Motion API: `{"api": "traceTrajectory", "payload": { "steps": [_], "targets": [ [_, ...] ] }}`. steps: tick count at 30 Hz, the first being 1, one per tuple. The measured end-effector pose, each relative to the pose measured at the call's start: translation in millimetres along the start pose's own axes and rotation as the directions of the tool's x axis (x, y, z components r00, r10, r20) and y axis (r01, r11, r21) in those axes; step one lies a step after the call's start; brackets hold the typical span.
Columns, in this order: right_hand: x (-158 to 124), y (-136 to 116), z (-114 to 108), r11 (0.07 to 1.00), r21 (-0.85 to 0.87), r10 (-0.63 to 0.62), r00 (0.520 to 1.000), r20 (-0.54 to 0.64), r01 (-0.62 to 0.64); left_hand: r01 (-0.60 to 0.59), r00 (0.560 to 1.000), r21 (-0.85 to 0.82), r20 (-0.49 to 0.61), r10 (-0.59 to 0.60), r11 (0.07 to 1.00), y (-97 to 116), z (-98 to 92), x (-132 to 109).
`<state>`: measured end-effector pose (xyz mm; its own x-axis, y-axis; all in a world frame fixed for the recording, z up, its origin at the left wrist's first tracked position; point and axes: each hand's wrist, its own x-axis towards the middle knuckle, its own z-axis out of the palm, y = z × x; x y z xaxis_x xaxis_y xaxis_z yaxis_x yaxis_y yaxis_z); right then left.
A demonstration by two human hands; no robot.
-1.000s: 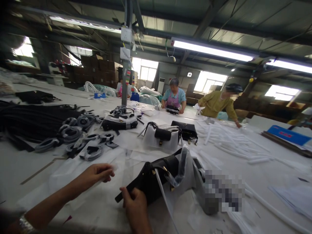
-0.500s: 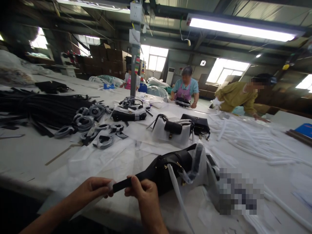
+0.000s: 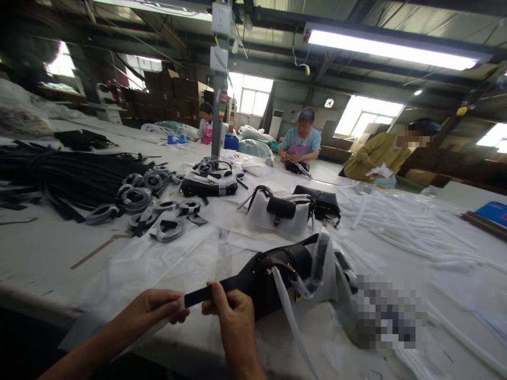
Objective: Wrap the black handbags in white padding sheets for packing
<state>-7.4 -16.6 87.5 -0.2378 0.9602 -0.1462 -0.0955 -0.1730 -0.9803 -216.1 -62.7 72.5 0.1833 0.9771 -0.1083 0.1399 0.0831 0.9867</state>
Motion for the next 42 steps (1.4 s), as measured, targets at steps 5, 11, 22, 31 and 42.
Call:
{"api": "traceTrajectory", "payload": {
  "steps": [5,11,22,31,42],
  "targets": [
    [-1,19,-2,0.998,-0.050,-0.019,0.989,0.146,0.026,0.022,0.941,-0.360,-0.308,-0.141,0.933,7,3.8,8],
    [-13,46,25,0.997,-0.039,-0.052,0.943,0.328,0.069,-0.107,0.890,-0.621,-0.408,-0.204,0.776,17,34.4,23],
    [-19,83,24,0.968,0.004,0.235,0.916,0.325,-0.250,0.081,0.925,-0.552,-0.268,-0.269,0.830,6,55.7,6],
    [-34,68,22,0.958,-0.129,0.285,0.843,0.455,-0.255,-0.089,0.796,-0.709,-0.473,-0.378,0.699,4,49.0,-9],
    [-71,64,27,0.984,-0.121,0.174,0.877,0.447,-0.134,-0.365,0.373,-0.432,-0.879,-0.296,0.824,8,-7.5,-39]
  ]
}}
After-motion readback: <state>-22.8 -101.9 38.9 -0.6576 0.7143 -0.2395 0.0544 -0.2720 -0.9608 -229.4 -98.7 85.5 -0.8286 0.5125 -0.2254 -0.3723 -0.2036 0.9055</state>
